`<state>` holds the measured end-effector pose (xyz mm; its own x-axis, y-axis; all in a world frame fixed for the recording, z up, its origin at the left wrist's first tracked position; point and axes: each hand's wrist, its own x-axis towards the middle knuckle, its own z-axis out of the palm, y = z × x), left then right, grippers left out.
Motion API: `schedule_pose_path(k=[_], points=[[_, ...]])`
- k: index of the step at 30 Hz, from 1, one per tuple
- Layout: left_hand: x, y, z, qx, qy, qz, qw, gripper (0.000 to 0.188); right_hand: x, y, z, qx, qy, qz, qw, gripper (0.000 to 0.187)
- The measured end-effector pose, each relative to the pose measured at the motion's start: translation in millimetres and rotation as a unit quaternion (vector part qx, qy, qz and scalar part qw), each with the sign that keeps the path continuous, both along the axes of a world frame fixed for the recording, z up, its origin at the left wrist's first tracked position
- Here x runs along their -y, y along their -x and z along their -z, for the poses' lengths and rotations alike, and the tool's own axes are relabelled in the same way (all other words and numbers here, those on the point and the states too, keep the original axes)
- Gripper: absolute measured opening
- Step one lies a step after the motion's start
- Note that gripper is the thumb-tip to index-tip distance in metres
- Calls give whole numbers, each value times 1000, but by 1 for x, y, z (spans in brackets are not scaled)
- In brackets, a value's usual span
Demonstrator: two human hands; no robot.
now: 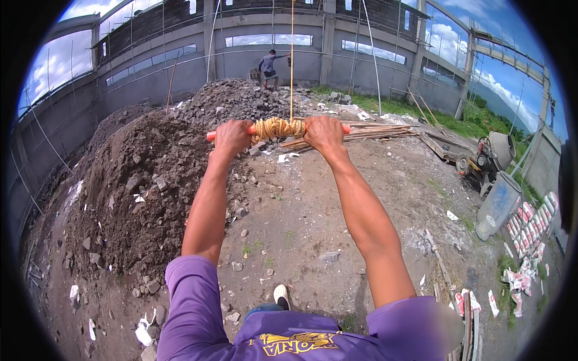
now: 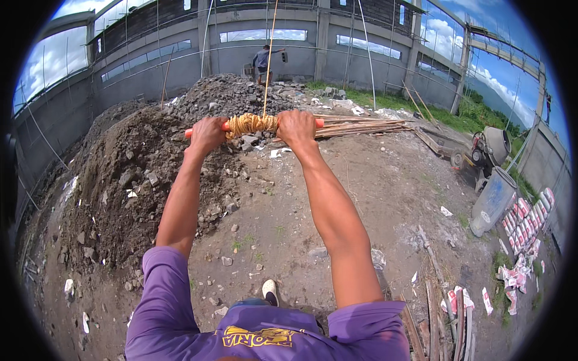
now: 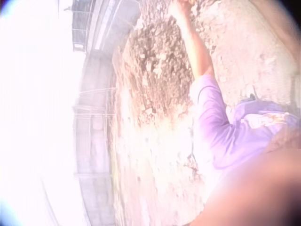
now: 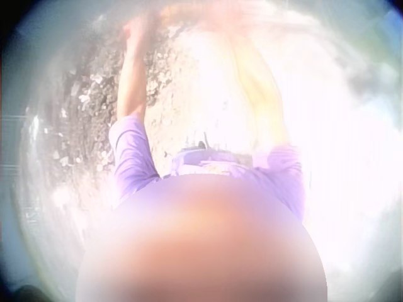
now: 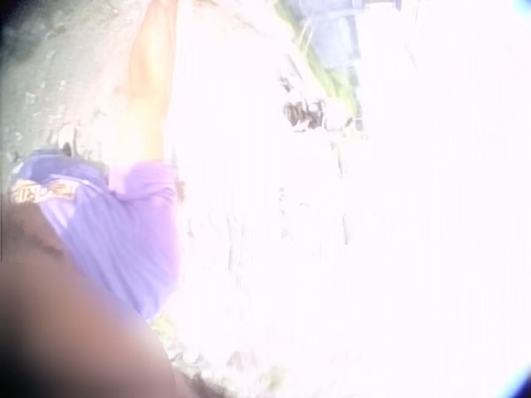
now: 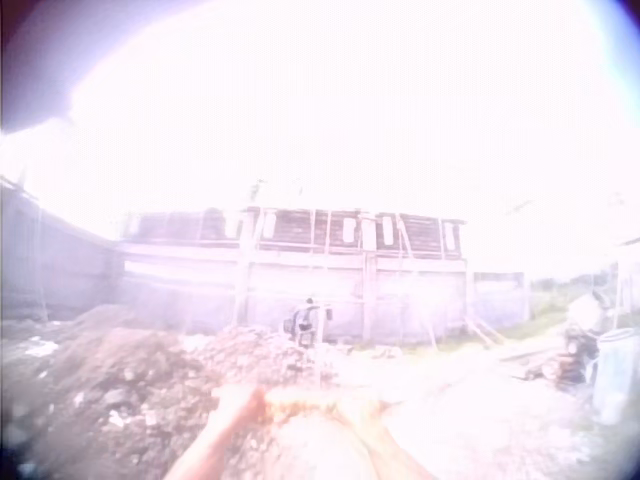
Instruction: The person stands on an unfinished construction floor holding a red handle wrapped with rope, keeping a long rope line taut that extends across the site toward another worker. They adjust their grip and reposition the handle while maintaining tension on the line.
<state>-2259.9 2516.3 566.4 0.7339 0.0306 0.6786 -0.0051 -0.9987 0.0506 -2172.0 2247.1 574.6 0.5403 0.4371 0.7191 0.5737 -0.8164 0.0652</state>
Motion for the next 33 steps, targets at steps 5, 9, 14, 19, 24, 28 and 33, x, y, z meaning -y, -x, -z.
schedule_pose_path(k=[5,9,14,19,24,28,33], points=[[85,111,-23,-26,-33,16,999,13,82,127,-14,-13,-8,56,998,10],[113,209,-30,-21,-32,13,999,14,118,226,-21,18,-15,37,999,10],[131,341,12,-19,5,3,1000,11,125,353,5,-19,17,25,999,12],[139,486,41,-13,-9,-19,1000,8,134,480,24,-13,20,15,1000,13],[178,600,66,-42,35,-2,998,11,185,613,52,-48,44,2,998,25],[258,689,67,-10,9,-14,1000,17,259,686,54,-26,92,22,995,29],[373,774,68,26,3,-57,998,18,366,774,71,-57,76,73,993,43]])
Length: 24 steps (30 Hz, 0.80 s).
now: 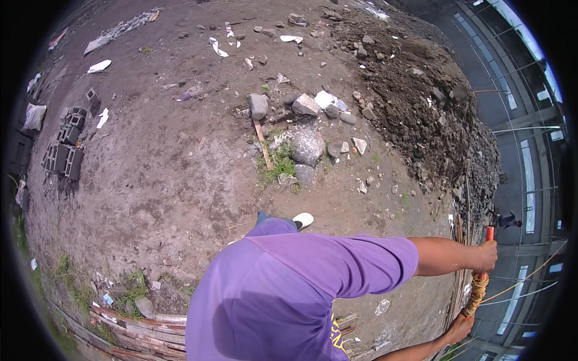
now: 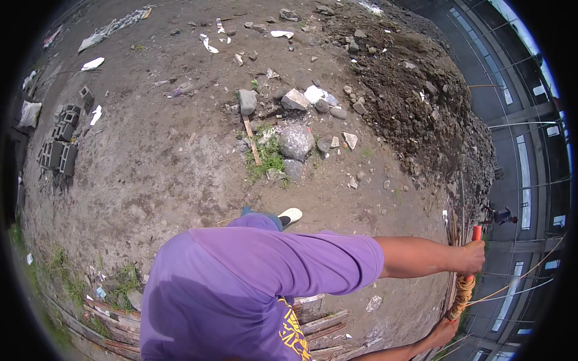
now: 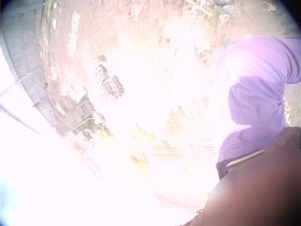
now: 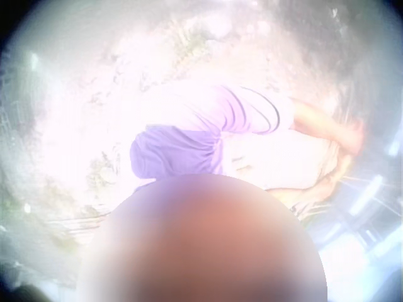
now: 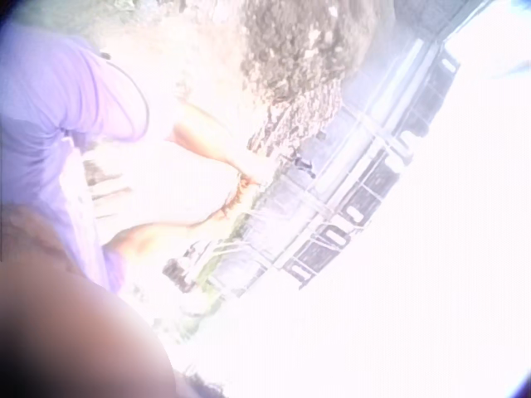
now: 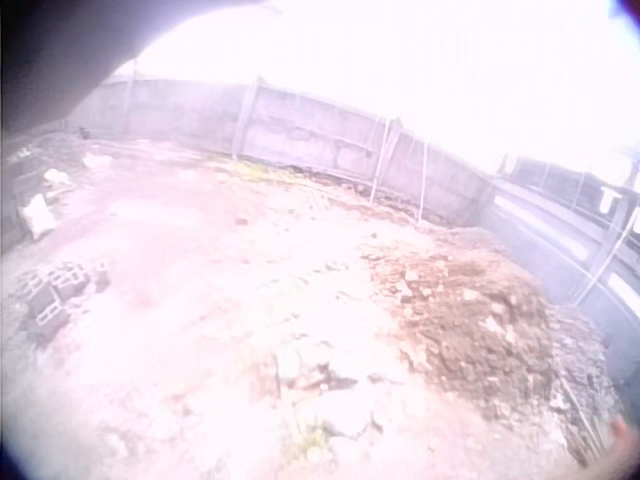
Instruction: The person stands on an unfinished construction floor holding a red handle wrapped with rope, keeping a long rope line taut that extends across the site toward another worker. They adjust their grip and reposition the handle while maintaining tension on the line.
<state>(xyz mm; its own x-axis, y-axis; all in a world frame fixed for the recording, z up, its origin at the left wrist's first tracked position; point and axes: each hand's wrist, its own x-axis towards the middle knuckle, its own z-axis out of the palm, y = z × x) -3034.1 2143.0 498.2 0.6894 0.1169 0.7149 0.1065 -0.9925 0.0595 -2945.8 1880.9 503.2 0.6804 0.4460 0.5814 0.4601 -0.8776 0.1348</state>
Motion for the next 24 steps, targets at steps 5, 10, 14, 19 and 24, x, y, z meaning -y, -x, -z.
schedule_pose_path(k=[5,10,14,19,24], points=[[58,122,33,-19,33,18,999,17,70,136,13,-12,57,6,998,44],[130,249,69,-34,45,22,998,16,146,249,21,52,67,-44,995,35],[195,337,64,-5,17,10,1000,15,203,335,44,59,48,-74,994,34],[224,474,43,9,-20,-37,999,17,230,463,65,48,33,-83,995,34],[245,616,61,2,8,-47,999,17,261,585,71,25,23,-106,994,34]])
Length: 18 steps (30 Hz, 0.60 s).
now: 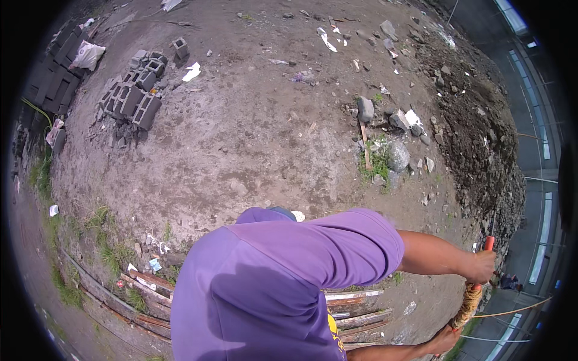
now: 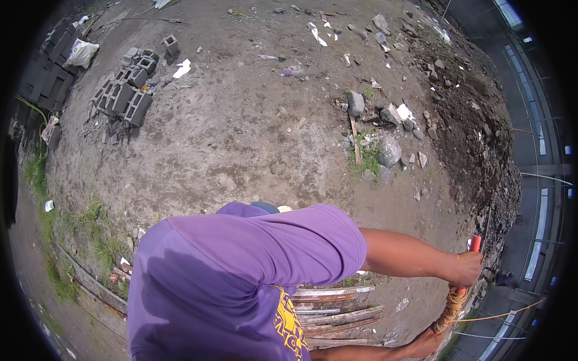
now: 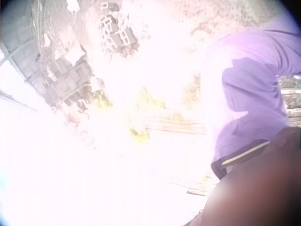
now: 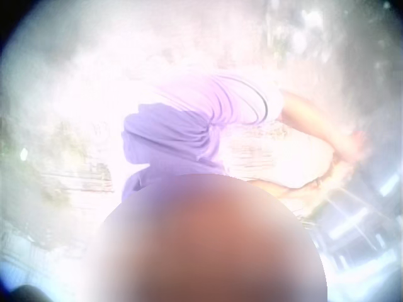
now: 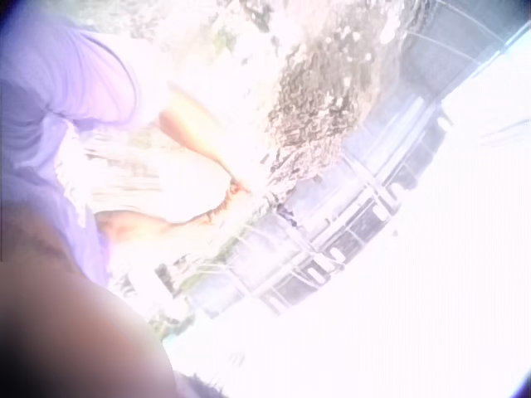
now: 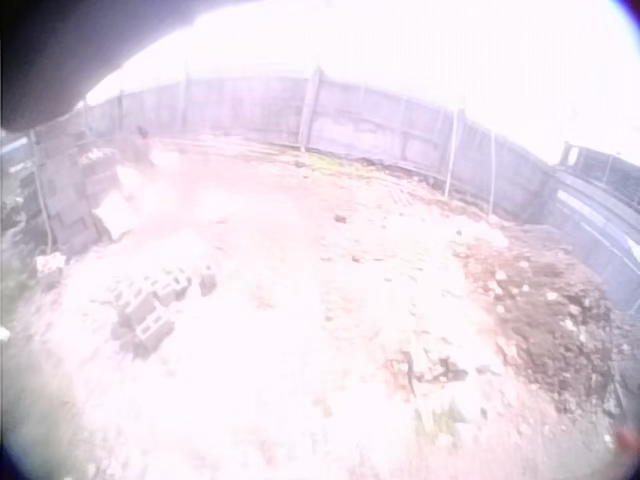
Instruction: The person stands on an unfinished construction floor holding a red handle wrapped with rope, keeping a long rope line taut that extends across the site toward another worker. They adjust their grip and reposition the handle while maintaining tension on the line.
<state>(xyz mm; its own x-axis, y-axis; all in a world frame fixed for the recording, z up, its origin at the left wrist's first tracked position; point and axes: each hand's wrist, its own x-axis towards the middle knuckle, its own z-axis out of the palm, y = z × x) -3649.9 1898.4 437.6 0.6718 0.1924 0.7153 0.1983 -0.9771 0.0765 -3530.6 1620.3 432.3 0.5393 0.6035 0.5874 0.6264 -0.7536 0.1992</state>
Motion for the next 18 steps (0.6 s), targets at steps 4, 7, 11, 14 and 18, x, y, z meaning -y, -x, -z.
schedule_pose_path(k=[4,7,11,14,18], points=[[44,81,15,22,-33,2,999,14,50,97,13,6,-8,5,1000,34],[107,127,35,28,4,46,999,14,109,171,18,5,-5,20,1000,34],[198,194,40,-1,-18,71,997,12,194,278,5,-39,-2,72,997,25],[243,242,28,-15,-26,141,990,10,250,353,-10,11,11,109,994,20],[275,329,22,-17,-27,120,992,6,275,433,-9,-13,-74,114,991,16]])
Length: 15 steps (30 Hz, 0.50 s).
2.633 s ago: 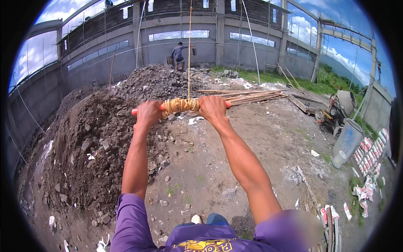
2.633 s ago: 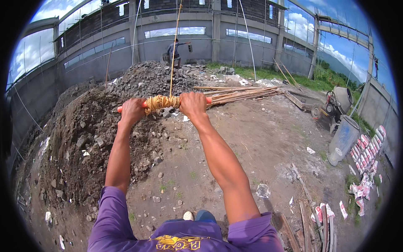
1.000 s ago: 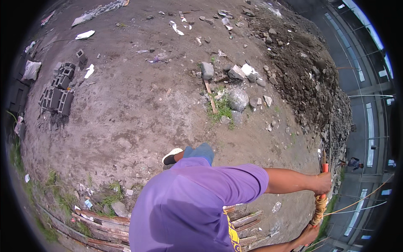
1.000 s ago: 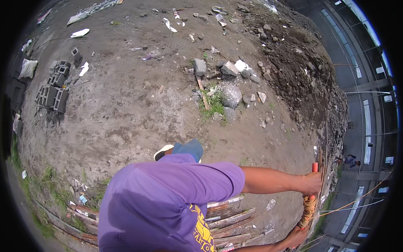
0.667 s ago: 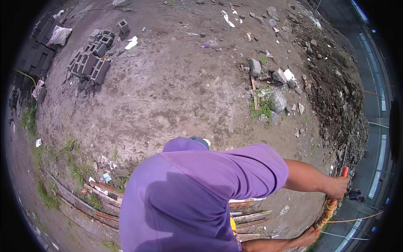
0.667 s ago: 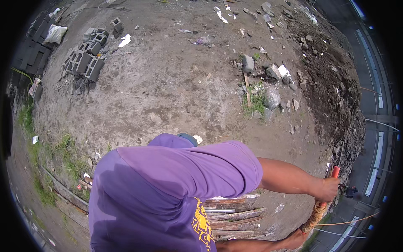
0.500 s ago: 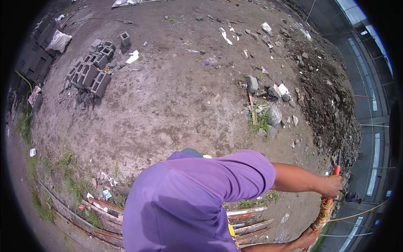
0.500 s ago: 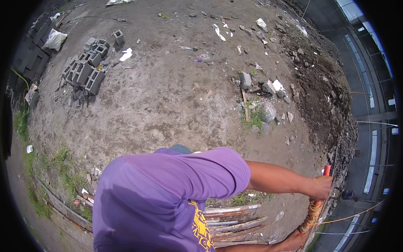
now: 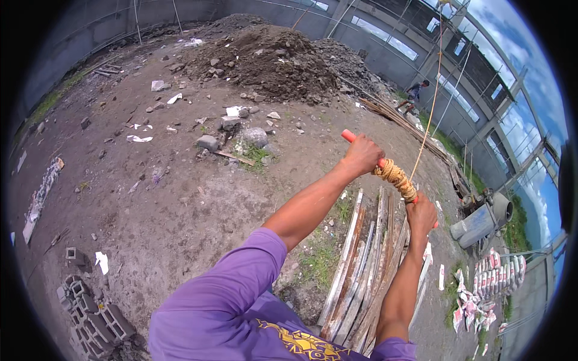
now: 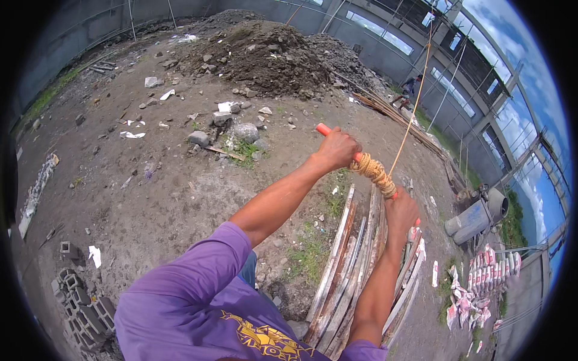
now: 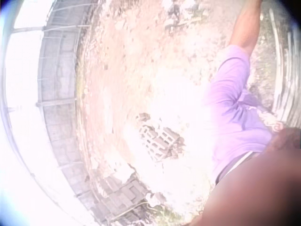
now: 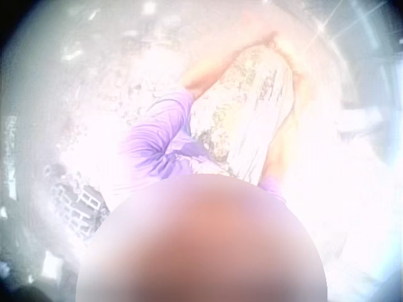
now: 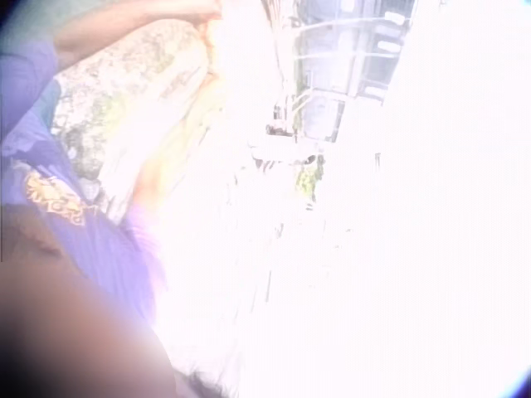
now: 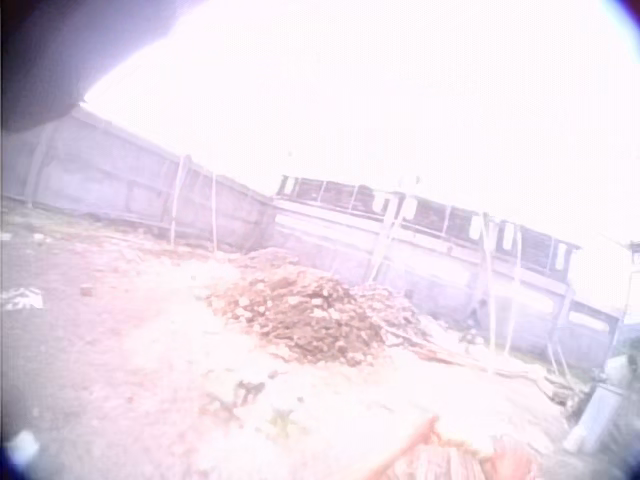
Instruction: The person stands on an unfinished construction floor holding a red handle wrapped with rope, keeping a long rope line taut that extends across the site toward another worker. They adjust their grip and reposition the handle while maintaining tension on the line.
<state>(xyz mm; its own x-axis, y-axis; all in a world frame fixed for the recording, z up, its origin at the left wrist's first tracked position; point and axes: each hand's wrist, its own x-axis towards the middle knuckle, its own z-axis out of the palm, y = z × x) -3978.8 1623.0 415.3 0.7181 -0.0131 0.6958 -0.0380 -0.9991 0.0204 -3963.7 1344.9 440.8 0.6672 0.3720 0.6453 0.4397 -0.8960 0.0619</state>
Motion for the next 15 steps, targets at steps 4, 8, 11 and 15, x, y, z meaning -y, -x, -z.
schedule_pose_path(k=[4,8,11,15], points=[[-15,130,32,-6,31,-49,998,7,-27,81,28,8,10,-87,996,13],[-34,263,49,-3,42,-58,997,12,-50,180,55,24,-11,-133,991,14],[-23,356,44,-11,10,-95,995,10,-46,258,53,-1,-42,-154,987,14],[19,464,37,12,-10,-63,998,6,-2,378,55,-30,-36,-134,990,7]])
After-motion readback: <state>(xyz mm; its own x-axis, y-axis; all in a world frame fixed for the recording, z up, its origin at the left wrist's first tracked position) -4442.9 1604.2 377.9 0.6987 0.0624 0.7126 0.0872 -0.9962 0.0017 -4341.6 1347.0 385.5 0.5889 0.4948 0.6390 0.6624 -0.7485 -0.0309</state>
